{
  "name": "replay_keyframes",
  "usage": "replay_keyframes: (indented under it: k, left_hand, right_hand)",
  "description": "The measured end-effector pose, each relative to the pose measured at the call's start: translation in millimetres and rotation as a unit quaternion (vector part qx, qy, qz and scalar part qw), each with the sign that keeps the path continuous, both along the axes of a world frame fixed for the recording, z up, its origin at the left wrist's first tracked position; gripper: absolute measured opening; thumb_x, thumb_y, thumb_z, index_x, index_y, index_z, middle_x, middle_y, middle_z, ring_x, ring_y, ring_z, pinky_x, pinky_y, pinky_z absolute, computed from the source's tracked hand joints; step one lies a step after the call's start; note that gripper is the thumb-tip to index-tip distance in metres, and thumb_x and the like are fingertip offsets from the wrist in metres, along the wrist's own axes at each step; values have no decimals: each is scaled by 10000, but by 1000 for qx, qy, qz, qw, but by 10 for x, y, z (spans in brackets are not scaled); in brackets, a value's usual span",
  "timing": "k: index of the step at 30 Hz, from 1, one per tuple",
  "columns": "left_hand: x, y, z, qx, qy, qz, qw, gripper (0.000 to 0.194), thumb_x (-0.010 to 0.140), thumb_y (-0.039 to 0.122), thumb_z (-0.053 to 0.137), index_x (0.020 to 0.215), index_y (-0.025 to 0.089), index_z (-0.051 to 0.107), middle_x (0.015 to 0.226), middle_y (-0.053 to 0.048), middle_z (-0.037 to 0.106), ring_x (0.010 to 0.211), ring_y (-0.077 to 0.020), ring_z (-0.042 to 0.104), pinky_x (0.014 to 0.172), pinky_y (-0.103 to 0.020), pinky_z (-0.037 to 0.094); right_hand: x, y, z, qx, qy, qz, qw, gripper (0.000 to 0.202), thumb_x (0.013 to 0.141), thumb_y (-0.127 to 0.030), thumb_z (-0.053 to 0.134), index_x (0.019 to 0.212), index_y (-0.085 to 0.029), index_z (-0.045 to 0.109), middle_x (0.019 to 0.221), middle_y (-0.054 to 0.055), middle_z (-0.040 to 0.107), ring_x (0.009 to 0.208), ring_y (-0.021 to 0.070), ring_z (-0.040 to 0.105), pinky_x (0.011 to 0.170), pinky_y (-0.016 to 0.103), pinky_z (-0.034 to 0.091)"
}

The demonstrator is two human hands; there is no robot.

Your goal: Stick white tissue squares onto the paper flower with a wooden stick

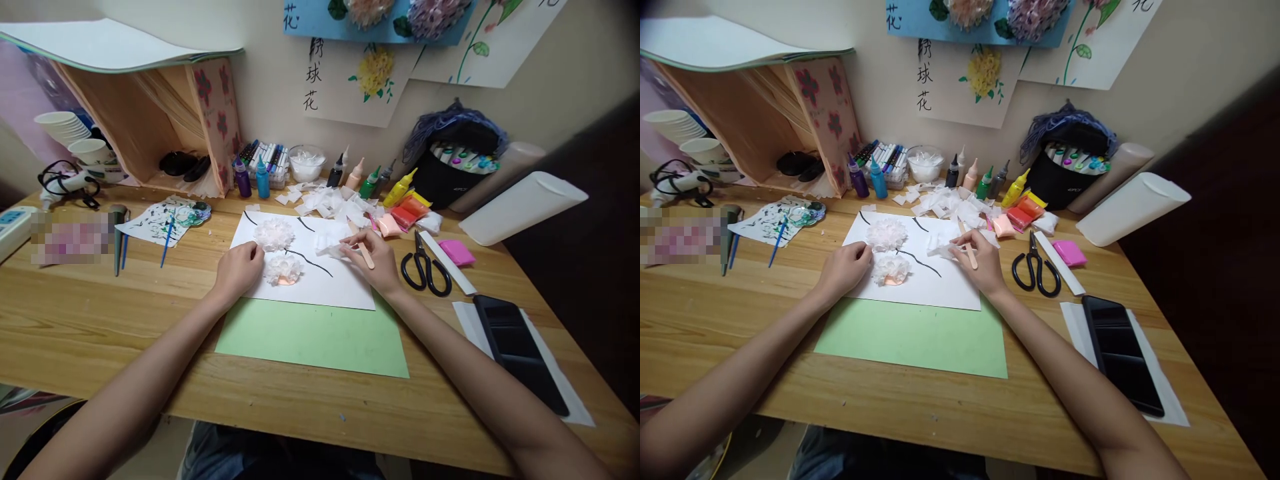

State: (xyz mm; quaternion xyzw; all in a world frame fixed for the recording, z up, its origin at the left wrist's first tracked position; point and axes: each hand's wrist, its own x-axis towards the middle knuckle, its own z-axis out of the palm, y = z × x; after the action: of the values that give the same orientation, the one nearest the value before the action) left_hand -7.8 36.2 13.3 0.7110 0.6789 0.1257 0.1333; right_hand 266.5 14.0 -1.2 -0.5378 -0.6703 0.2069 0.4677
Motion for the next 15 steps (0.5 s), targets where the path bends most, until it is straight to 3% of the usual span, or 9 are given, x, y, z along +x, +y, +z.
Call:
replay_keyframes:
  k: [3,7,11,15]
  left_hand:
    - [-8,2,-6,1,0,-4,1000,355,877,378,321,681,211,564,799,-65,681,731,-203,564,546,-271,249]
    - [-6,-4,5,-2,-5,-2,1000,347,875,366,326,674,213,563,801,-62,683,734,-200,564,549,-269,255]
    - [2,-14,16,-4,-5,-1,1000,346,875,364,329,683,213,575,809,-63,685,741,-203,568,547,-271,254]
    - [-3,-4,-15,-1,-6,-5,1000,350,876,373,336,680,211,576,802,-64,682,743,-205,566,544,-275,245]
  right_hand:
    - [3,-2,43,-12,78,7,997,166,769,-283,657,773,-185,524,806,42,665,779,179,638,716,323,486]
    - [-5,-106,149,0,146,30,989,210,723,-271,707,734,-195,511,759,32,649,783,184,645,730,337,503]
    - [-176,-251,214,-84,185,144,969,236,710,-279,728,727,-198,507,762,37,670,772,180,660,725,338,528]
    - [-384,-302,136,-161,139,242,947,167,761,-281,676,750,-182,542,808,48,687,770,164,660,717,314,523]
